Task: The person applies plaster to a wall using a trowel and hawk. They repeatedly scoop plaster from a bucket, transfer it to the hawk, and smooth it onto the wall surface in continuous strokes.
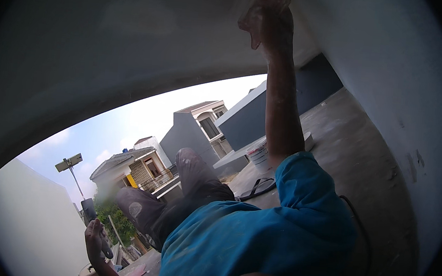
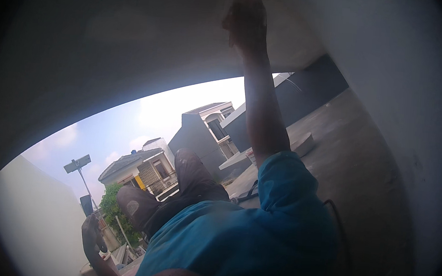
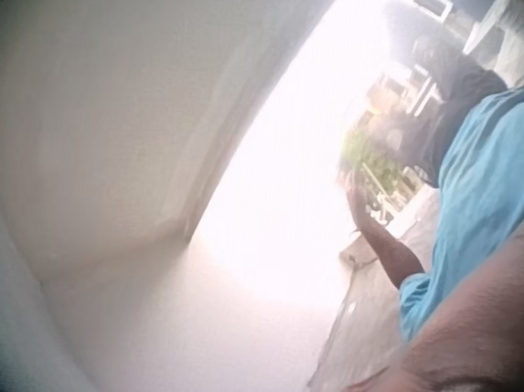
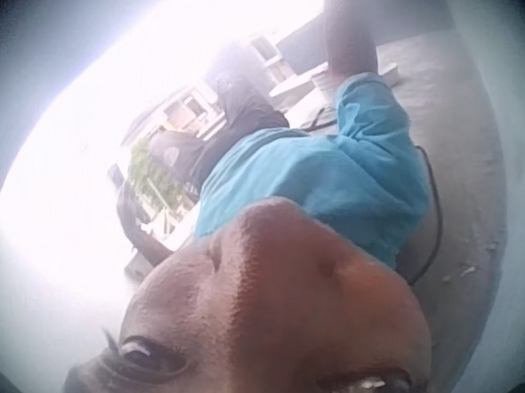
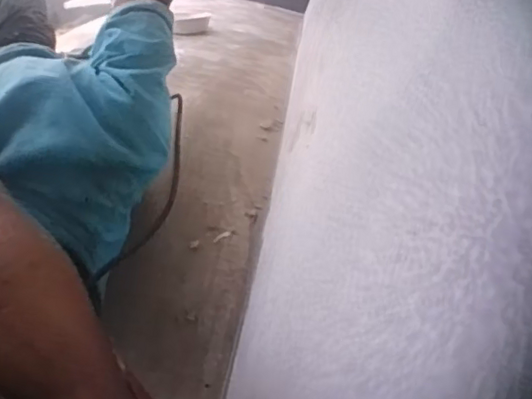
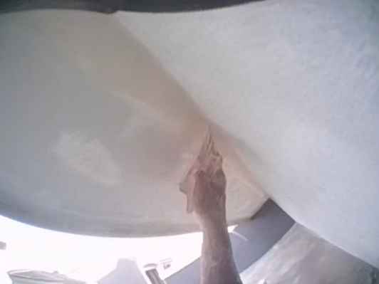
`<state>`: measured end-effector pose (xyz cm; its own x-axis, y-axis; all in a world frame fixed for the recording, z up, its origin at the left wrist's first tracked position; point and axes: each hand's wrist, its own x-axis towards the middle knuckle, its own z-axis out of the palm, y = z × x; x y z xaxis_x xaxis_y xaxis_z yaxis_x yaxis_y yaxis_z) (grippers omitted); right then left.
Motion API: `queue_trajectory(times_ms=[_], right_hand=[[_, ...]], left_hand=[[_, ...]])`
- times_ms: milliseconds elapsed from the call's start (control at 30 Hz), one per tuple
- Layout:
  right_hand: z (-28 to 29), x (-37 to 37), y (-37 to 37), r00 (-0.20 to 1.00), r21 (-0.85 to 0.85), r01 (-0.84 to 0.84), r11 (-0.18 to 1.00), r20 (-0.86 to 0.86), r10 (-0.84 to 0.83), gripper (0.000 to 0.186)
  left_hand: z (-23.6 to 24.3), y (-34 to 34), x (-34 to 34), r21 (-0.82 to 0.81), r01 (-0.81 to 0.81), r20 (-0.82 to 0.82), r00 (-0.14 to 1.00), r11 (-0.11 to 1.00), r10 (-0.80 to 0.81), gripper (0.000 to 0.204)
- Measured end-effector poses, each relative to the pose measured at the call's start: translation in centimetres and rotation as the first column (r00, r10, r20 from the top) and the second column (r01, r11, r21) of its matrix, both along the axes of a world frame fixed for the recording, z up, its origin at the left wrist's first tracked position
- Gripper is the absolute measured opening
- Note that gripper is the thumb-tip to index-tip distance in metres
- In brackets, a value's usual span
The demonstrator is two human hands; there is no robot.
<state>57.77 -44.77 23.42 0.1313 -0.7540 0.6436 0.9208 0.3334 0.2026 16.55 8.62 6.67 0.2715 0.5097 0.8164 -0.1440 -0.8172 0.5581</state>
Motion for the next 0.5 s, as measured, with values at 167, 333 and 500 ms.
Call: queue_trajectory(times_ms=[167,333,500], right_hand=[[2.9,14.5,-0.4,0.998,0.173,-0.014,0.985,0.065,0.003,0.065],[5.3,16.2,-2.1,0.982,0.173,-0.158,0.972,0.13,0.137,0.052],[4.1,12.5,-1.7,0.981,-0.06,0.194,0.979,-0.017,-0.195,0.037]], left_hand=[[0.4,-0.1,0.2,-0.002,-0.002,0.002,1.0,1.0,0.002,0.04],[0.7,-0.3,0.1,-0.003,-0.002,-0.008,1.0,1.0,0.002,0.039],[0.5,-0.3,0.0,-0.007,-0.001,-0.003,1.0,1.0,0.001,0.039]])
